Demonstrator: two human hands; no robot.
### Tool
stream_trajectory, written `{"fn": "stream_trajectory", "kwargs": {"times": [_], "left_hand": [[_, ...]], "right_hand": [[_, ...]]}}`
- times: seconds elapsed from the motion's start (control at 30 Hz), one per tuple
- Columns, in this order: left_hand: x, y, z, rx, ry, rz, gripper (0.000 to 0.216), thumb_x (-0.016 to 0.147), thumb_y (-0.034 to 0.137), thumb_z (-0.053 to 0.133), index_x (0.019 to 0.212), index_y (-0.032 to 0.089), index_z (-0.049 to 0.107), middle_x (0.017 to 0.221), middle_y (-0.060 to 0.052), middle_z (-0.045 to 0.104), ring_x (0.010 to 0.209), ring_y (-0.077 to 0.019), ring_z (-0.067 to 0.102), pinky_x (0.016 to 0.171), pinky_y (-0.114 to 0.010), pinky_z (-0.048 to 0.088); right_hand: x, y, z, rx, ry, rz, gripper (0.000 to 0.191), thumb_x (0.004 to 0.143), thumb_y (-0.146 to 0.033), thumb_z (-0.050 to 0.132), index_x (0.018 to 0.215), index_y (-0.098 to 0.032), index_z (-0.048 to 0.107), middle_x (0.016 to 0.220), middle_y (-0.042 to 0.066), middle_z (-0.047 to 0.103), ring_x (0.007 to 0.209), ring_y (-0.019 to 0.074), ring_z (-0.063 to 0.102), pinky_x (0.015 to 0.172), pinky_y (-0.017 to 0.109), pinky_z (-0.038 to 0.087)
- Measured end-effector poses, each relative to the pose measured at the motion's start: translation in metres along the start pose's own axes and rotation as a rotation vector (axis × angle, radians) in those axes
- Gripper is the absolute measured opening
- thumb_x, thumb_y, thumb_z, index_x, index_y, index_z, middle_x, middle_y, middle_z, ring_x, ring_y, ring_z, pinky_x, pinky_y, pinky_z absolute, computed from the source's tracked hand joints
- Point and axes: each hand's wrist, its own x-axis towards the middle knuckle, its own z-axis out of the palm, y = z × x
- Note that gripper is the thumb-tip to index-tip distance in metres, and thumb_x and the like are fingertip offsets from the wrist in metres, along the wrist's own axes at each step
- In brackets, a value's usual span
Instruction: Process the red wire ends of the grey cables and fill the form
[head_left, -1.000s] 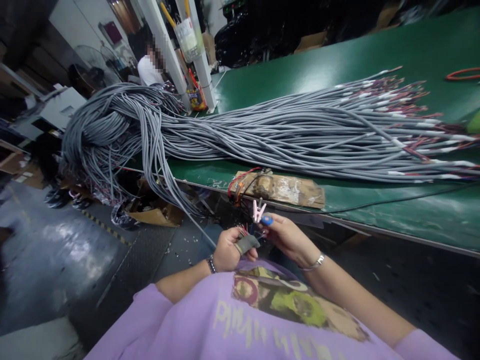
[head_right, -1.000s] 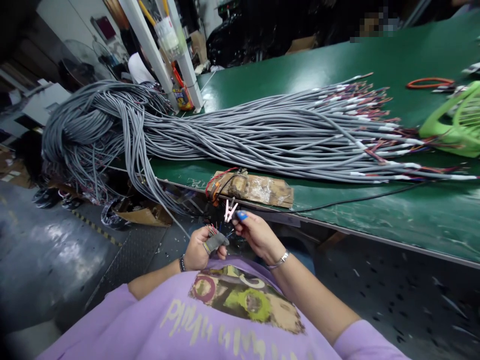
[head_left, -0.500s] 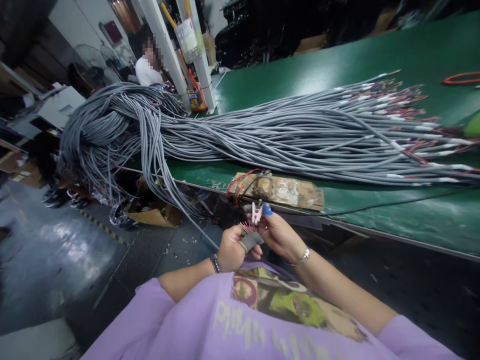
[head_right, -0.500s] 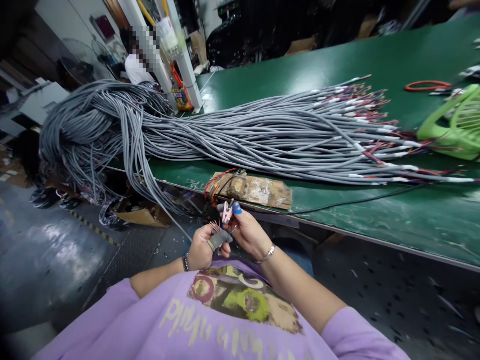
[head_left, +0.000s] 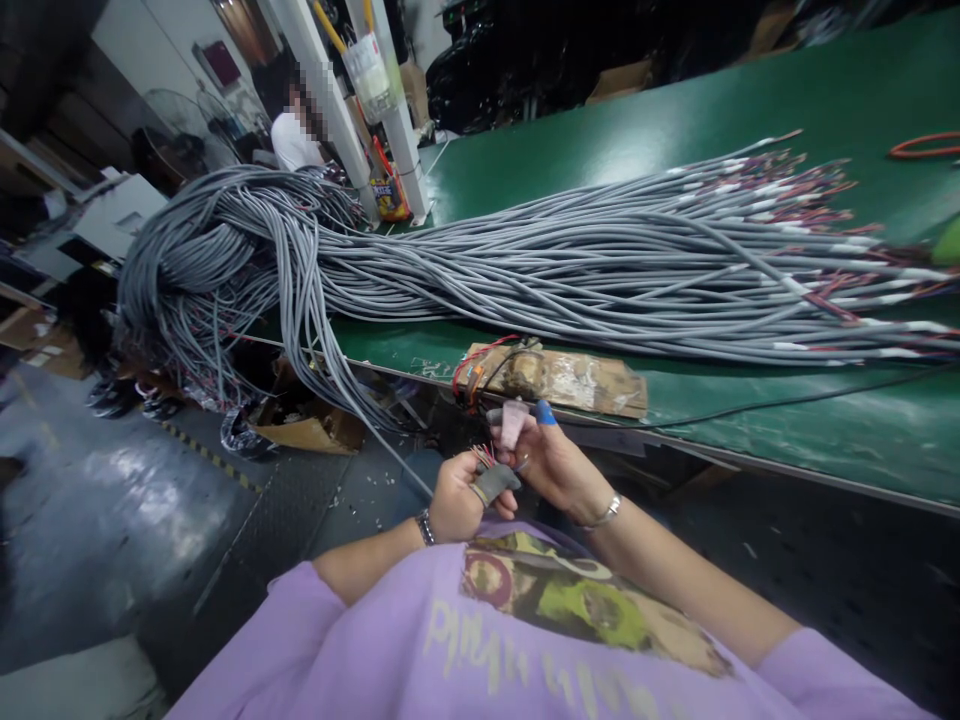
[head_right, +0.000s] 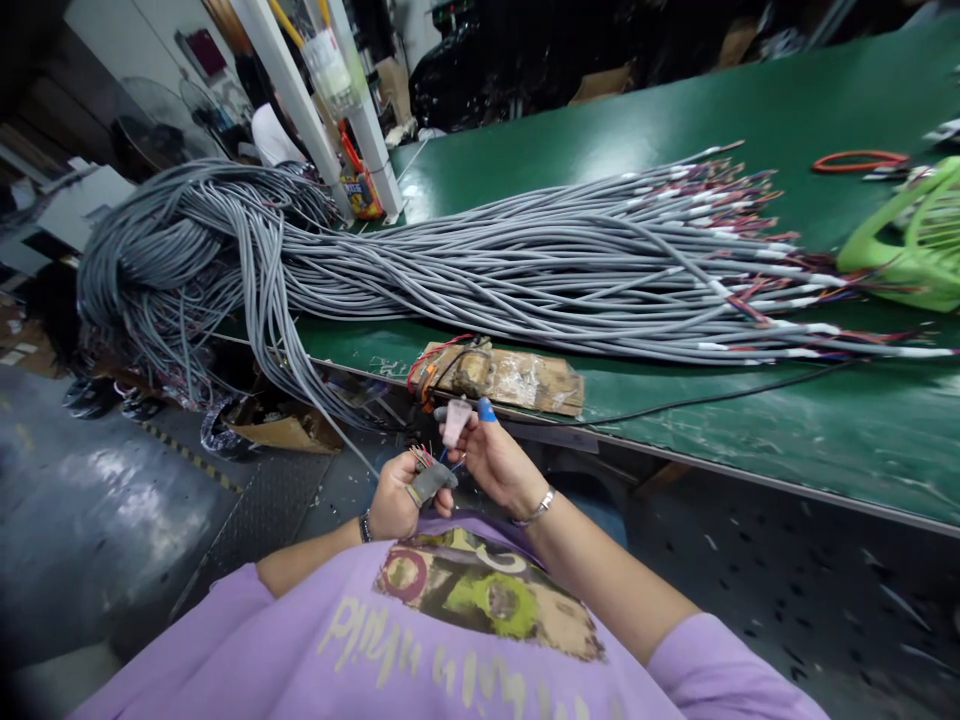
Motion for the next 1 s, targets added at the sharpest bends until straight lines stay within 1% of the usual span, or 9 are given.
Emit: {"fn": "stream_trajectory", "kwargs": {"times": [0.1, 0.2, 0.27, 0.4, 0.47, 0.57, 0.8, 0.9, 1.0], "left_hand": [[-0.006, 0.004, -0.008, 0.145, 0.018, 0.159, 0.048, 0.06, 0.064, 0.071, 0.06, 0.018, 0.058, 0.049, -0.003, 0.06, 0.042, -0.0133, 0.053, 0.046, -0.027, 0.045], [-0.006, 0.005, -0.018, 0.405, 0.07, 0.466, 0.032, 0.067, 0.05, 0.071, 0.058, 0.02, 0.062, 0.053, -0.004, 0.062, 0.049, -0.0143, 0.056, 0.053, -0.027, 0.044], [-0.002, 0.003, -0.024, 0.568, 0.12, 0.676, 0.027, 0.068, 0.044, 0.071, 0.058, 0.02, 0.063, 0.053, -0.004, 0.06, 0.051, -0.0141, 0.055, 0.055, -0.027, 0.042], [0.009, -0.005, -0.029, 0.776, 0.221, 1.077, 0.029, 0.072, 0.047, 0.066, 0.061, 0.021, 0.059, 0.051, -0.001, 0.056, 0.048, -0.0125, 0.05, 0.053, -0.026, 0.037], [0.013, -0.007, -0.029, 0.842, 0.238, 1.206, 0.025, 0.079, 0.04, 0.059, 0.064, 0.02, 0.056, 0.052, 0.0, 0.055, 0.047, -0.012, 0.049, 0.052, -0.026, 0.036], [0.015, -0.007, -0.027, 0.912, 0.241, 1.255, 0.022, 0.084, 0.032, 0.052, 0.065, 0.02, 0.053, 0.051, 0.0, 0.054, 0.046, -0.0114, 0.047, 0.051, -0.027, 0.034], [0.016, -0.005, -0.023, 0.922, 0.177, 1.257, 0.023, 0.083, 0.032, 0.052, 0.063, 0.021, 0.05, 0.049, 0.0, 0.051, 0.044, -0.0119, 0.045, 0.048, -0.027, 0.032], [0.017, -0.005, -0.022, 0.929, 0.182, 1.248, 0.022, 0.082, 0.029, 0.051, 0.062, 0.021, 0.048, 0.048, 0.001, 0.05, 0.043, -0.012, 0.044, 0.048, -0.027, 0.031], [0.016, -0.004, -0.023, 0.922, 0.183, 1.258, 0.023, 0.082, 0.029, 0.051, 0.061, 0.022, 0.045, 0.048, 0.001, 0.049, 0.043, -0.0121, 0.042, 0.047, -0.028, 0.03]], "right_hand": [[-0.001, -0.004, -0.002, 0.001, -0.016, 0.004, 0.042, 0.068, -0.062, 0.071, 0.078, -0.021, 0.071, 0.071, 0.002, 0.067, 0.06, 0.0122, 0.055, 0.053, 0.023, 0.043], [0.0, -0.006, -0.002, -0.013, 0.0, -0.017, 0.038, 0.058, -0.054, 0.081, 0.073, -0.021, 0.071, 0.067, 0.0, 0.066, 0.059, 0.0105, 0.055, 0.053, 0.021, 0.043], [0.001, -0.006, -0.002, -0.034, 0.015, -0.042, 0.038, 0.054, -0.052, 0.084, 0.071, -0.02, 0.071, 0.064, -0.001, 0.066, 0.057, 0.0094, 0.054, 0.053, 0.02, 0.043], [0.001, -0.004, -0.001, -0.041, 0.015, -0.063, 0.04, 0.056, -0.055, 0.082, 0.071, -0.019, 0.072, 0.066, 0.0, 0.067, 0.059, 0.0102, 0.055, 0.053, 0.021, 0.044], [0.002, -0.003, -0.001, -0.016, 0.011, -0.03, 0.04, 0.056, -0.055, 0.082, 0.072, -0.02, 0.072, 0.07, 0.002, 0.069, 0.061, 0.0112, 0.057, 0.054, 0.022, 0.045], [0.004, -0.002, -0.001, 0.038, 0.028, 0.024, 0.037, 0.057, -0.052, 0.084, 0.074, -0.021, 0.073, 0.07, 0.001, 0.07, 0.062, 0.0109, 0.058, 0.053, 0.021, 0.045], [0.007, -0.001, 0.006, 0.118, 0.101, -0.019, 0.028, 0.056, -0.04, 0.088, 0.069, -0.021, 0.072, 0.065, -0.002, 0.069, 0.061, 0.0093, 0.059, 0.057, 0.019, 0.047], [0.007, 0.001, 0.006, 0.118, 0.111, 0.002, 0.029, 0.057, -0.042, 0.087, 0.069, -0.02, 0.072, 0.065, -0.001, 0.068, 0.059, 0.0091, 0.057, 0.054, 0.02, 0.045], [0.007, 0.002, 0.004, 0.119, 0.099, 0.03, 0.03, 0.063, -0.048, 0.082, 0.068, -0.02, 0.071, 0.066, -0.001, 0.068, 0.06, 0.0102, 0.057, 0.054, 0.021, 0.044]]}}
